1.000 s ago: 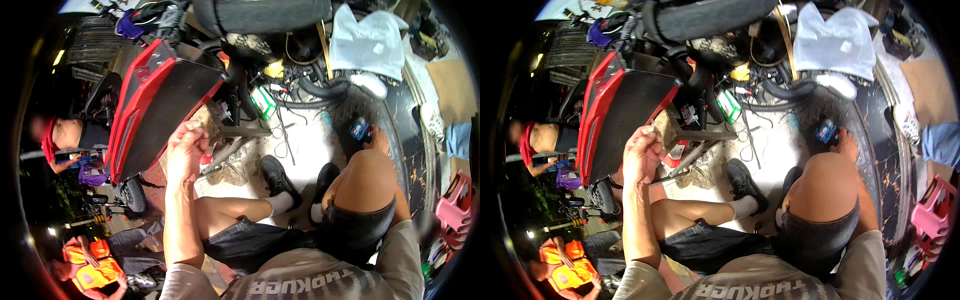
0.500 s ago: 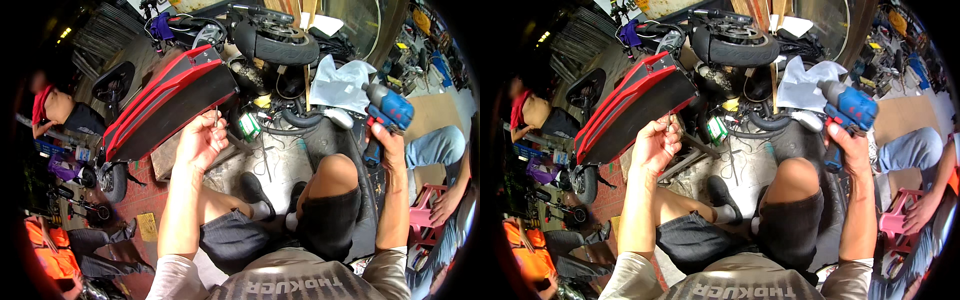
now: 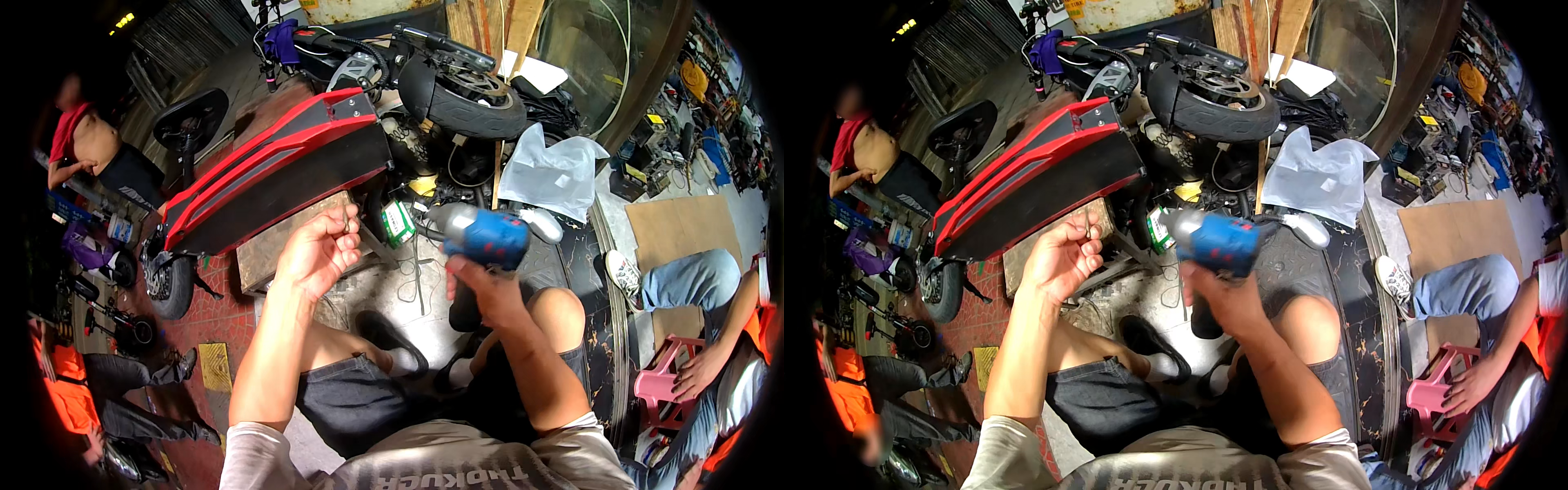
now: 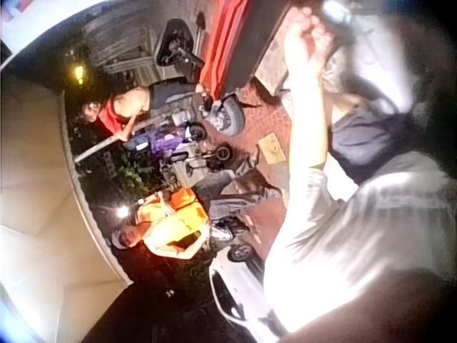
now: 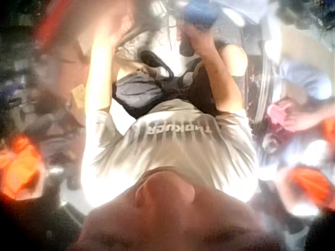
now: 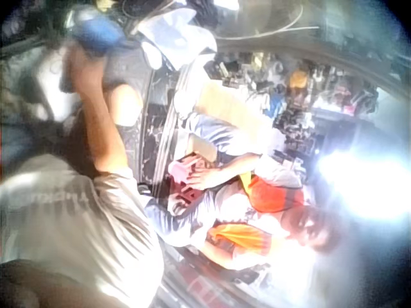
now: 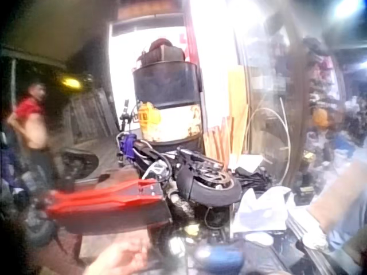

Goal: The person manipulates the frame and components of an electric scooter using an electric screwdriver and their hands.

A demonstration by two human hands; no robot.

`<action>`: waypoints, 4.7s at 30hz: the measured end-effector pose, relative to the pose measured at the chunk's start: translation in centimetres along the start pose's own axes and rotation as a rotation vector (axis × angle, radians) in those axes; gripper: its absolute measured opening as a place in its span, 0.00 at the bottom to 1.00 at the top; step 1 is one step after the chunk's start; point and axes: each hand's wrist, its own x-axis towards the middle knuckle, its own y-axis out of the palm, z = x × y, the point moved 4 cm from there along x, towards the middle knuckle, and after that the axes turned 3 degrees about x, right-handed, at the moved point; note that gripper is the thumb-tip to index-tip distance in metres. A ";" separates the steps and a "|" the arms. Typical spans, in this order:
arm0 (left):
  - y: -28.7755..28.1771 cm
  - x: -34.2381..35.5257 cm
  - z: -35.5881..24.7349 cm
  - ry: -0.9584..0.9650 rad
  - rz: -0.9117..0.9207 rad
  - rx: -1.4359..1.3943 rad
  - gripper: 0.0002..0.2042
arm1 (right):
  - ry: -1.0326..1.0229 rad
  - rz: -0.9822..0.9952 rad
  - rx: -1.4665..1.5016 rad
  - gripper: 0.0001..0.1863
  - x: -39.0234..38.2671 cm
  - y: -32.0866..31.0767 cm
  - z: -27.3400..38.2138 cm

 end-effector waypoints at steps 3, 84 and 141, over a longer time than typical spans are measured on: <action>0.7 0.4 0.6 -0.037 -0.002 -0.098 0.07 | -0.329 0.078 -0.444 0.18 0.4 1.1 0.3; -2.0 18.4 5.1 -0.125 -0.193 0.179 0.05 | -0.391 0.401 -1.415 0.24 18.6 -2.7 -5.9; -1.1 20.9 8.9 0.043 -0.283 -0.258 0.08 | -0.470 0.251 -1.506 0.28 15.8 -1.6 -6.1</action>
